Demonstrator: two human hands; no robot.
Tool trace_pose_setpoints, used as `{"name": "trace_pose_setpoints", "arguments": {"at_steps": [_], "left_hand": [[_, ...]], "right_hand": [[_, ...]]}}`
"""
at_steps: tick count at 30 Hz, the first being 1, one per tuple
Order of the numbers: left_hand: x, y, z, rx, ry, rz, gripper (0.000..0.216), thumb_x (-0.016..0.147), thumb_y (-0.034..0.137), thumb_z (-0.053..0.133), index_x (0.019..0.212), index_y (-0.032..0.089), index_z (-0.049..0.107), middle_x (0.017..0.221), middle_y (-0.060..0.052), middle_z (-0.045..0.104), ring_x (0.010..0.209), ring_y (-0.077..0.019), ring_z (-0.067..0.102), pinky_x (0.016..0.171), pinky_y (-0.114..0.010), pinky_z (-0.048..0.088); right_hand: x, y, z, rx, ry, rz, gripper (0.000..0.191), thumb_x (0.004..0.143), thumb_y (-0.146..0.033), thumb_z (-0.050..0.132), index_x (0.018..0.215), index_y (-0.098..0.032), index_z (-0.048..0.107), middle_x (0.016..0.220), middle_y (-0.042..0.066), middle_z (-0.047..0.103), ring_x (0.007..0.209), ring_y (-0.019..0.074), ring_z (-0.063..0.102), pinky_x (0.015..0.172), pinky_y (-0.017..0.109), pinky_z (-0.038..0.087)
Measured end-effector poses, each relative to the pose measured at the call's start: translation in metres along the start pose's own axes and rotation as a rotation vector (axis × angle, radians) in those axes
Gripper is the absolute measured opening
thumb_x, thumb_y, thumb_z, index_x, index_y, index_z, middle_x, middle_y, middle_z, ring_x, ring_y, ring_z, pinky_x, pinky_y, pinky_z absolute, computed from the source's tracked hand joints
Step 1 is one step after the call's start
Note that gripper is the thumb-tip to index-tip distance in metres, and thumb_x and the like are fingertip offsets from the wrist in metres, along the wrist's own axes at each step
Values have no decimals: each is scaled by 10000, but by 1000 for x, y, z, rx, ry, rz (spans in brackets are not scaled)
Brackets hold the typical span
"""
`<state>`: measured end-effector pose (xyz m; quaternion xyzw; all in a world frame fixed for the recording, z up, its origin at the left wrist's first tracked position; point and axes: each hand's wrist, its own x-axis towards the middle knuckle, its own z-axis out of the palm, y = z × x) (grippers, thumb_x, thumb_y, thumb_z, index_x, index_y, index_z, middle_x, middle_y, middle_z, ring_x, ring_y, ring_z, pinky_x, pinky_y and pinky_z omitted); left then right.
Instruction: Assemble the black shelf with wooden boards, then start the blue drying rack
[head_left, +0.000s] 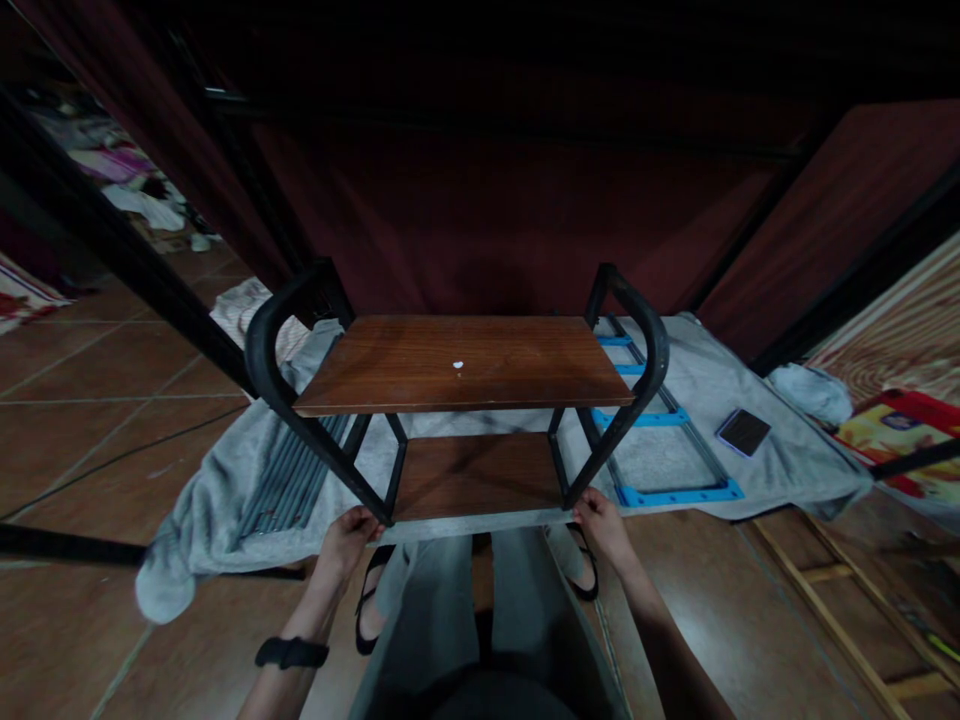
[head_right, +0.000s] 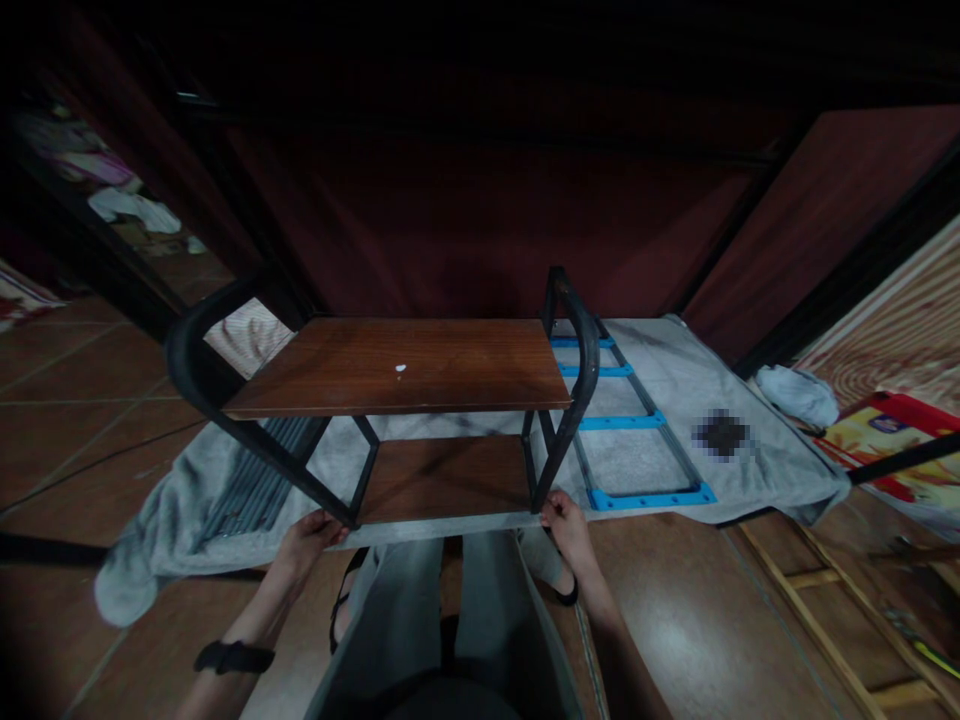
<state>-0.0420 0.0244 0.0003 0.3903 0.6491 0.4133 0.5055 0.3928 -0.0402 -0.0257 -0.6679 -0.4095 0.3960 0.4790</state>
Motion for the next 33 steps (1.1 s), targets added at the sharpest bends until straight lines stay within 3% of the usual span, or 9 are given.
{"name": "trace_pose_setpoints", "arguments": {"at_steps": [19,33], "left_hand": [[2,-6,0,-34,34,-21,294,446,342,759,636,160,629,617,-11,635,582,-132,566,596,-251,471],[4,-10,0,-98,39,-65,306,426,314,767,646,155,625,586,4,628,553,-115,553,592,-242,445]], "right_hand": [[8,25,-2,4,-23,-8,317,732,-517,588,724,-202,555,637,-13,553,593,150,513,578,280,424],[3,11,-2,40,-44,-11,216,721,-420,607,694,-214,551,610,-21,540,576,150,495,566,281,400]]}}
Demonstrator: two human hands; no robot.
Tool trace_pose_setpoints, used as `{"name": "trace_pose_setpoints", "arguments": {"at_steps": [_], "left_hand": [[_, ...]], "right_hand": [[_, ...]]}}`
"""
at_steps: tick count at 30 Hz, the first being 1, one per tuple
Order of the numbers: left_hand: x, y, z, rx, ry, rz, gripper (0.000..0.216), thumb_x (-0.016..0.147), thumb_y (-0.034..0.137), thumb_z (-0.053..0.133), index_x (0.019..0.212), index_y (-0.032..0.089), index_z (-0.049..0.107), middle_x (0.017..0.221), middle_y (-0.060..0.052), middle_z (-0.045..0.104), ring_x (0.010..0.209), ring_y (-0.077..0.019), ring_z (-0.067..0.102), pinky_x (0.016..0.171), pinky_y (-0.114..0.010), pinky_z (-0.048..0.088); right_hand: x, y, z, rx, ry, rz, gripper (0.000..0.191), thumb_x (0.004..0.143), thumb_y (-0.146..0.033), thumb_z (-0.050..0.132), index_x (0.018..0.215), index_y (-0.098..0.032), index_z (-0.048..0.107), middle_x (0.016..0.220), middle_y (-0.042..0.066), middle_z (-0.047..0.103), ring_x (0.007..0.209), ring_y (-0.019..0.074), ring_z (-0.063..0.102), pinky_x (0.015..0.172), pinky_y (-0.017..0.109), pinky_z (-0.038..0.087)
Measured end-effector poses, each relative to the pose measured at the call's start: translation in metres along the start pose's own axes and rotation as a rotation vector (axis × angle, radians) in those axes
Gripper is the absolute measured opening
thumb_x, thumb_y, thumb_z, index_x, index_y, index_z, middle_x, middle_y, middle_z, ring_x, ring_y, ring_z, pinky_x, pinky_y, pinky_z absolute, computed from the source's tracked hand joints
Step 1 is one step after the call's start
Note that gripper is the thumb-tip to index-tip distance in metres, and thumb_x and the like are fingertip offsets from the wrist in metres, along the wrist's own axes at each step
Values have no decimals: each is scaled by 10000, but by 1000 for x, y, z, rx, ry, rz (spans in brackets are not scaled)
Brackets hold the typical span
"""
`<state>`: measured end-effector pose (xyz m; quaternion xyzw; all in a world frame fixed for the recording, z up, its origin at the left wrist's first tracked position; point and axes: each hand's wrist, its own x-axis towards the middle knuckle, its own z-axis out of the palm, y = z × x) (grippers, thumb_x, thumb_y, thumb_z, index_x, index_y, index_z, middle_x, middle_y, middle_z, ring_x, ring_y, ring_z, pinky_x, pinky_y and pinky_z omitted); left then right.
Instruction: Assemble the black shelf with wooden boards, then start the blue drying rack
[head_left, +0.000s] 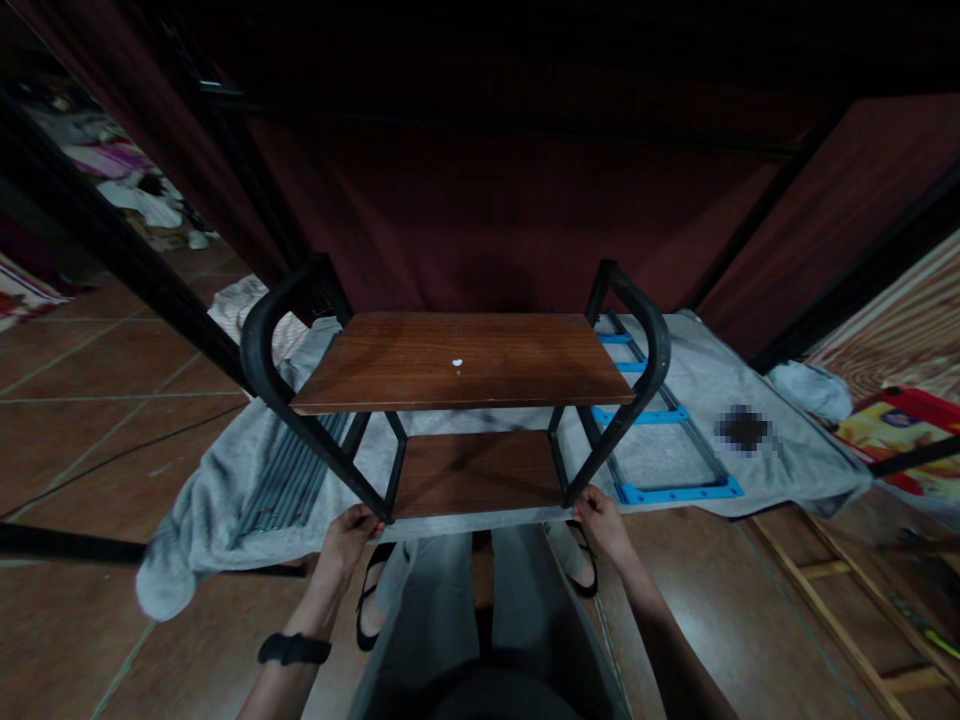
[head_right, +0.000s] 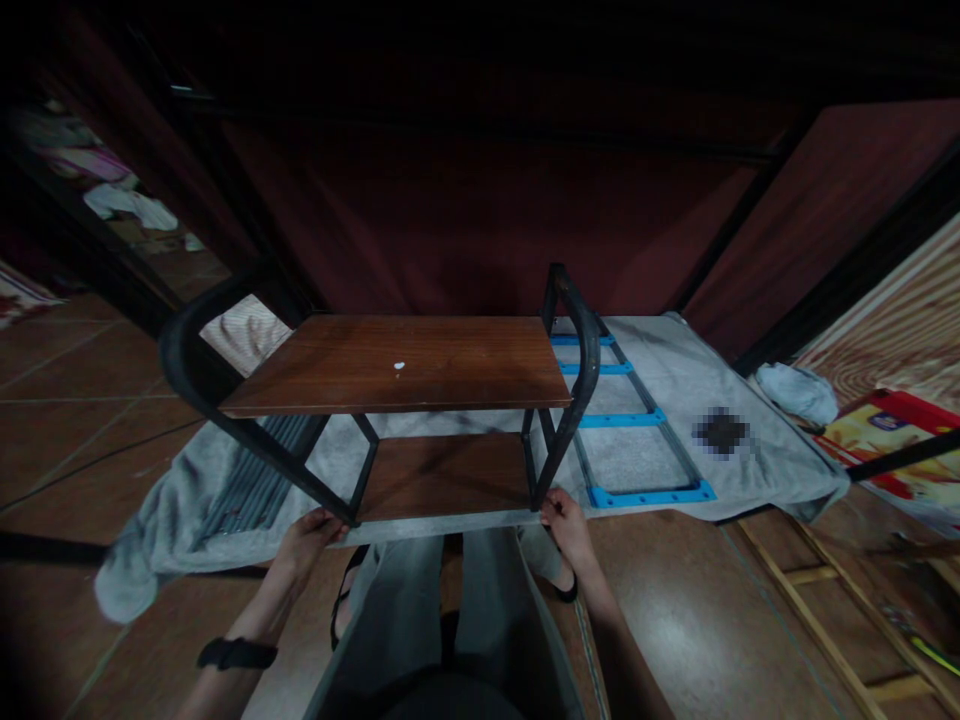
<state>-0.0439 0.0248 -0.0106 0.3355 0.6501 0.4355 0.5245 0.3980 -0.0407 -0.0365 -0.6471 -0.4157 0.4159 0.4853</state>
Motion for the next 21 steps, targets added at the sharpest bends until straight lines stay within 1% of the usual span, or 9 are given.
{"name": "trace_pose_setpoints", "arguments": {"at_steps": [6,12,17,21], "left_hand": [[2,-2,0,12,-2,16,323,420,331,773,649,154,629,597,-6,633,564,-126,562,599,-255,455],[1,-1,2,32,0,33,286,447,339,754,626,157,628,599,-5,623,563,-121,551,603,-253,460],[-1,0,1,20,-7,29,311,445,349,777,650,159,641,626,-12,643,588,-134,571,618,-263,471],[-4,3,1,-4,-12,21,339,411,361,803,622,151,642,607,-16,640,575,-126,564,604,-249,463]], "right_hand": [[-3,-13,2,-23,30,11,188,711,-387,601,660,-213,549,568,-26,522,551,143,472,548,276,382],[-6,-27,3,-41,15,30,229,732,-427,591,657,-214,558,536,-28,500,534,140,459,526,270,368],[-9,-29,3,-27,-10,21,282,754,-477,588,655,-216,551,551,-23,506,532,137,453,521,266,368],[-11,-26,1,-18,-15,-25,290,762,-492,599,673,-218,563,586,-12,531,556,148,473,537,273,389]]}}
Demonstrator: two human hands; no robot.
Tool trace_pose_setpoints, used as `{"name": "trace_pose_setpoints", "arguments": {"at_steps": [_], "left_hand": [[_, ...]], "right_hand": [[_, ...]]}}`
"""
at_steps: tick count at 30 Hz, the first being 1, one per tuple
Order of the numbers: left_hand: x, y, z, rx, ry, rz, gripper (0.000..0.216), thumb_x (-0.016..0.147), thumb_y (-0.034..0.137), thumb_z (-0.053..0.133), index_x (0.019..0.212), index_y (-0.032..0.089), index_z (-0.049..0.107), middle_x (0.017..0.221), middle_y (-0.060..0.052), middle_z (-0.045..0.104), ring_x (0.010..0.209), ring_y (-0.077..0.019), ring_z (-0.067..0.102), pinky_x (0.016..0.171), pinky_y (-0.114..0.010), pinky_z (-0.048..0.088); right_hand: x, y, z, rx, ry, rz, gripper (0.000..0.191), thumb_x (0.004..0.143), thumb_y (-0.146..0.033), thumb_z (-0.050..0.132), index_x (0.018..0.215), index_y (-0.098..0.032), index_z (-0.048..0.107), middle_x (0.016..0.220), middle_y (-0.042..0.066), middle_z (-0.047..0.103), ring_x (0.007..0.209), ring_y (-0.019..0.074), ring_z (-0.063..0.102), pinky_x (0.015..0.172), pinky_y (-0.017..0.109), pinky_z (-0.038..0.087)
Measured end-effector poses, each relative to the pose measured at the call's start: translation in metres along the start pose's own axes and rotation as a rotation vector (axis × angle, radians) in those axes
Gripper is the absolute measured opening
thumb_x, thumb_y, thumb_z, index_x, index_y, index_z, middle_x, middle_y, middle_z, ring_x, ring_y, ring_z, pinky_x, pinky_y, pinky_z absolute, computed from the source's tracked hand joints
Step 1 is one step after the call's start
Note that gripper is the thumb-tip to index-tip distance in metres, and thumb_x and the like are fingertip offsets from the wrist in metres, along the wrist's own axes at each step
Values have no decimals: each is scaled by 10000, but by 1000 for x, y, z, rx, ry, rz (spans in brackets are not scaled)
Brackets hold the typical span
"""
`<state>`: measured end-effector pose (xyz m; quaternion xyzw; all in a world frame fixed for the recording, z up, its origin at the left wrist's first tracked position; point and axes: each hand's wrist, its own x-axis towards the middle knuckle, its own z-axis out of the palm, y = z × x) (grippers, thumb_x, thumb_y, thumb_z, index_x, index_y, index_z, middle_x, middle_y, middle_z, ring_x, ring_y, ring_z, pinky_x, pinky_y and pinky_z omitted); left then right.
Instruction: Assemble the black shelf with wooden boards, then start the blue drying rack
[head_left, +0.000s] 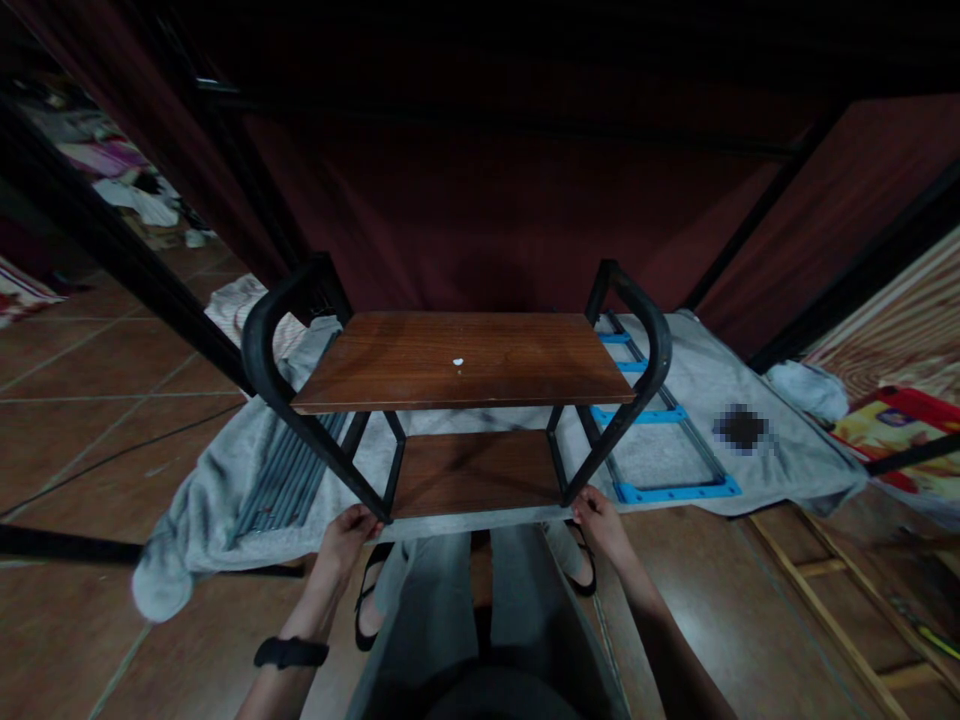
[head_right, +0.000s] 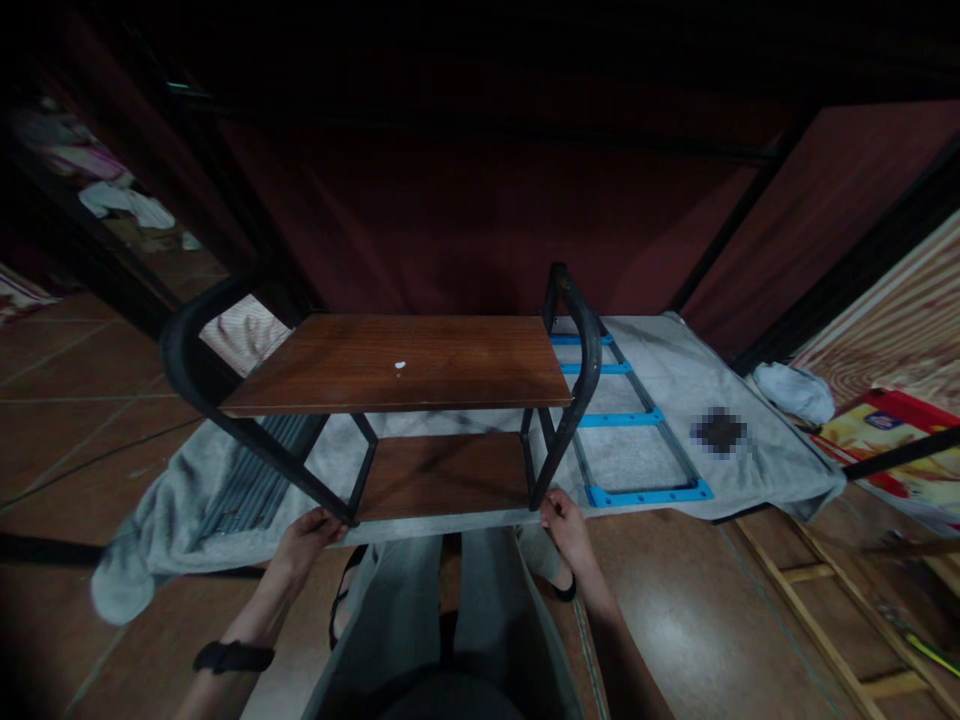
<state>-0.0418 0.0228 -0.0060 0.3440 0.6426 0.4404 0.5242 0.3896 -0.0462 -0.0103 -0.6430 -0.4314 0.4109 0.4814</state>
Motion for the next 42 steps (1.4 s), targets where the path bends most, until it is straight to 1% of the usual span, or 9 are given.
{"name": "trace_pose_setpoints", "arguments": {"at_steps": [4,11,15,19,22,28,34,38,42], "left_hand": [[-5,5,3,-6,4,16,351,403,379,822,595,147,641,572,-20,631,552,-123,554,583,-246,454],[-6,7,4,-6,7,41,403,376,410,857,581,152,624,546,-14,621,538,-127,541,561,-251,451],[-8,6,3,-10,22,37,373,408,382,838,620,149,639,595,-14,638,569,-127,562,587,-247,466],[-7,7,3,7,26,7,358,456,396,802,673,154,652,641,-16,644,581,-134,577,599,-264,486],[-4,6,3,12,21,-1,376,415,393,816,648,157,637,635,-14,636,588,-138,579,602,-269,492],[1,2,2,-39,15,10,442,340,385,875,610,158,609,597,5,619,575,-122,557,593,-253,482],[-4,3,3,-21,23,36,457,351,436,868,605,153,615,599,3,613,581,-121,559,606,-249,477],[-7,7,4,24,1,63,459,373,474,853,596,158,605,579,5,597,560,-119,539,572,-242,457],[-5,7,2,12,-5,30,448,384,454,853,627,159,621,615,-1,622,575,-121,552,583,-243,470]], "right_hand": [[-1,3,0,-5,6,-27,284,771,-489,600,693,-217,568,613,-8,544,581,150,480,555,272,400],[6,5,0,-5,11,14,293,756,-478,595,628,-222,529,555,-19,504,547,140,449,526,264,371],[10,15,1,19,6,52,298,750,-492,586,645,-221,521,569,-25,497,537,133,437,521,262,355],[10,28,1,84,-13,62,324,751,-527,594,683,-216,531,606,-26,505,548,131,440,540,267,364],[7,31,-1,93,-32,34,337,736,-539,621,707,-211,547,629,-26,519,579,136,462,570,269,384],[6,32,-3,47,-14,-12,302,754,-500,620,742,-202,580,666,-16,556,618,146,492,601,274,402],[13,39,0,63,3,31,342,752,-533,604,667,-211,527,592,-34,497,565,132,448,552,265,366],[15,37,1,66,10,55,340,756,-537,592,668,-218,513,590,-32,489,560,135,446,548,269,367],[11,24,1,37,13,36,337,769,-534,575,662,-220,515,590,-20,499,563,142,452,551,275,375]]}}
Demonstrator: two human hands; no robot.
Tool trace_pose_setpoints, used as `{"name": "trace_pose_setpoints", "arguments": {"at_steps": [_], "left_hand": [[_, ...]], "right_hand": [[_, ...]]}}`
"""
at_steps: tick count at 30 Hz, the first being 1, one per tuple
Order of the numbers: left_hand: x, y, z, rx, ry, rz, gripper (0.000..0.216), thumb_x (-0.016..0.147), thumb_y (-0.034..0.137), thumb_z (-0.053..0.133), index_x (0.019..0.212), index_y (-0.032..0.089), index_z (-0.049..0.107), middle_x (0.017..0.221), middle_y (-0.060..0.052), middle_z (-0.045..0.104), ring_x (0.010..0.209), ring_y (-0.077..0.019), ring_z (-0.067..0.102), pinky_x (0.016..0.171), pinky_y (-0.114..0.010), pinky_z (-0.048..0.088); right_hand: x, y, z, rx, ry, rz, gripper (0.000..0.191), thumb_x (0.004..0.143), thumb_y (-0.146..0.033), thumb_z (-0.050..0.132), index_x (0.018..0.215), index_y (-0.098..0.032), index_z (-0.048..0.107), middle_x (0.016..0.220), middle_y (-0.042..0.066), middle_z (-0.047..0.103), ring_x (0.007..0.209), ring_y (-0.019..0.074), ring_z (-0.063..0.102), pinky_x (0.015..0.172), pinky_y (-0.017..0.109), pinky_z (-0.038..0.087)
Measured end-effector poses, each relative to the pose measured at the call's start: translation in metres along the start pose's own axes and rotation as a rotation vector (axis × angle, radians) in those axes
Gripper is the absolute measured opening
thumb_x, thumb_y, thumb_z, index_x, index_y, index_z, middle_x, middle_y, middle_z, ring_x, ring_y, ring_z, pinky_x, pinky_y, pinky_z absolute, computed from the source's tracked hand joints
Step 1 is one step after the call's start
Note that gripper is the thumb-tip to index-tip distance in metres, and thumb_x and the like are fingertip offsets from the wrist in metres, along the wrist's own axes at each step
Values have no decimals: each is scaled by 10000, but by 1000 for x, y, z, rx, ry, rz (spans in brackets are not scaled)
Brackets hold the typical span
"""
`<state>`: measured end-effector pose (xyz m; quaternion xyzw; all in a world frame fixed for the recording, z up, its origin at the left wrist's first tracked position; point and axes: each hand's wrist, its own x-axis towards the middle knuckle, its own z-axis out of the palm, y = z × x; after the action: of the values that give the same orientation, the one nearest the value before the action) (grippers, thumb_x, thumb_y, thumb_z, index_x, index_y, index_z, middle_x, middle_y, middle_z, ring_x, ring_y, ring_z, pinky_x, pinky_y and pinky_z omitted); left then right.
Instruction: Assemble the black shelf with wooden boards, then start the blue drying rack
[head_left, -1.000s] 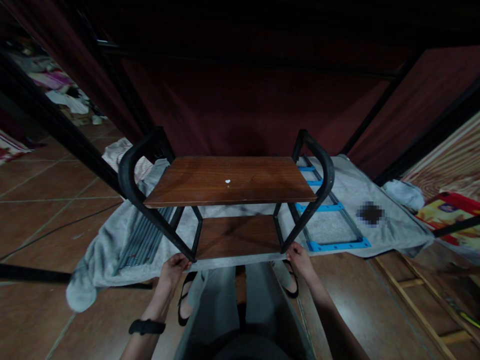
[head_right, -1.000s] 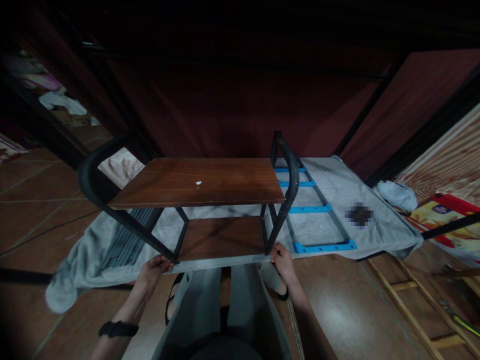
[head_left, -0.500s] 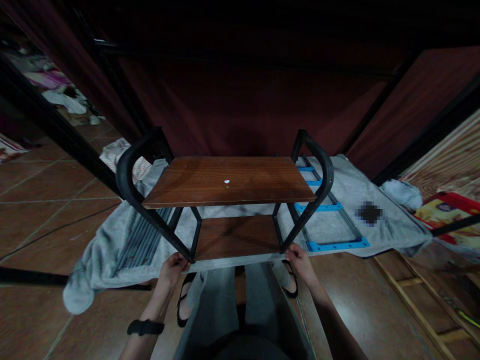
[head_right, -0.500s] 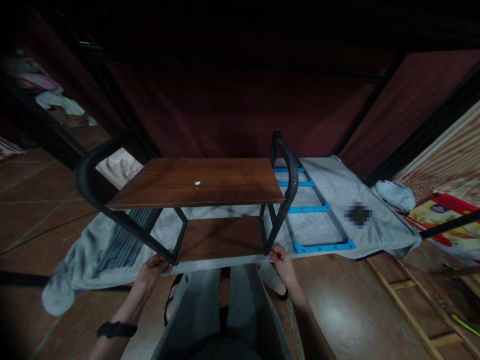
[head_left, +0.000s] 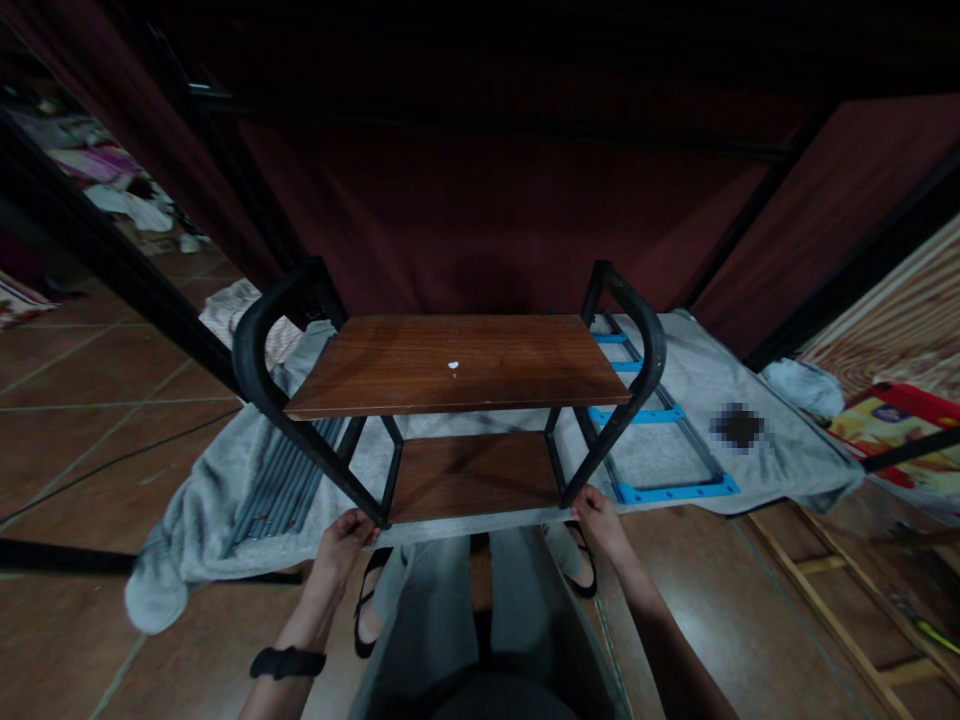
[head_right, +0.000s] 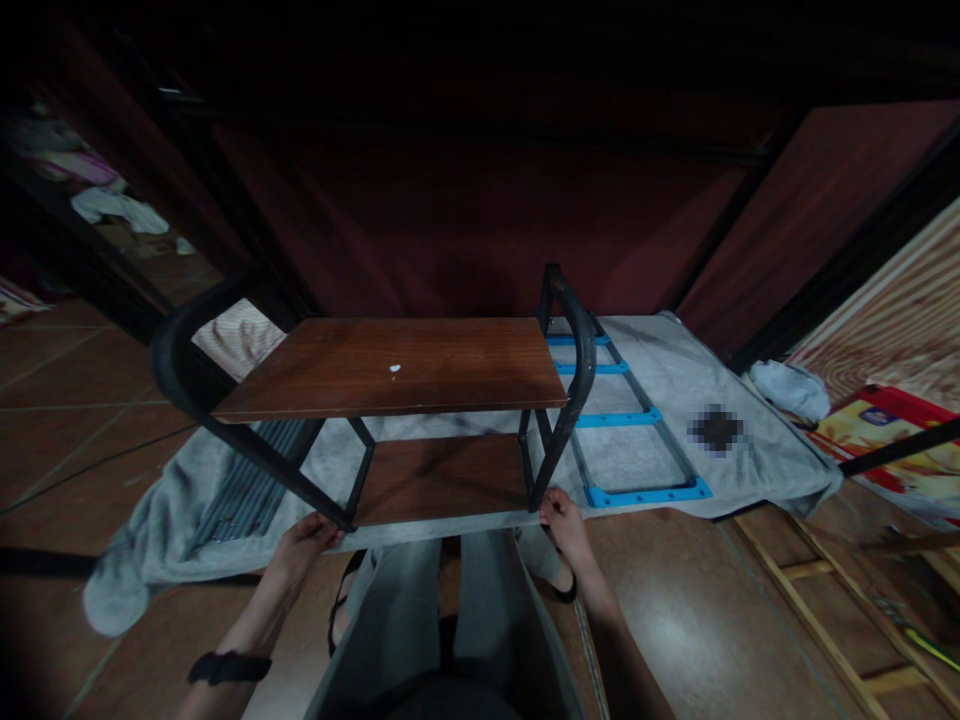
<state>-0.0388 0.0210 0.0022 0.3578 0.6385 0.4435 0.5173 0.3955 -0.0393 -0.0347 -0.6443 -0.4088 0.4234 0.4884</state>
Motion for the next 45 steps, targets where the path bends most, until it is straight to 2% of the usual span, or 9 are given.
{"name": "trace_pose_setpoints", "arguments": {"at_steps": [6,15,20,27,33,45], "left_hand": [[6,-2,-1,10,18,-45,414,367,414,837,612,156,626,623,-14,636,590,-129,570,603,-251,482],[4,-2,0,17,14,-15,465,314,449,863,582,162,613,596,-20,629,574,-139,558,605,-277,482],[10,-7,-2,43,22,-12,425,325,421,831,591,169,617,588,-25,630,569,-152,564,602,-289,477],[10,-11,-6,152,31,48,395,428,467,765,647,159,649,610,-40,638,574,-163,550,573,-283,435],[7,-9,-4,98,52,44,417,404,468,787,639,149,656,627,-46,642,606,-166,548,592,-279,431],[10,-12,-4,68,32,49,355,393,403,788,593,151,637,585,-34,619,587,-150,525,594,-275,421]], "right_hand": [[-10,-15,-1,-36,-7,-37,301,764,-489,600,641,-223,530,585,-13,509,580,152,457,568,284,391],[2,1,-3,-44,12,-31,239,728,-433,574,643,-216,523,592,-30,512,588,143,468,581,274,375],[5,-2,-2,-37,23,3,252,714,-458,588,663,-219,524,591,-23,519,573,144,460,561,274,363],[3,2,0,-7,4,11,327,745,-538,567,670,-225,508,578,-30,473,553,137,430,547,270,354],[-1,9,0,-6,10,-14,379,738,-586,578,651,-226,495,585,-32,479,562,138,439,557,270,366],[1,-4,2,-28,37,5,279,728,-470,572,614,-225,502,540,-25,483,534,134,435,526,266,351]]}}
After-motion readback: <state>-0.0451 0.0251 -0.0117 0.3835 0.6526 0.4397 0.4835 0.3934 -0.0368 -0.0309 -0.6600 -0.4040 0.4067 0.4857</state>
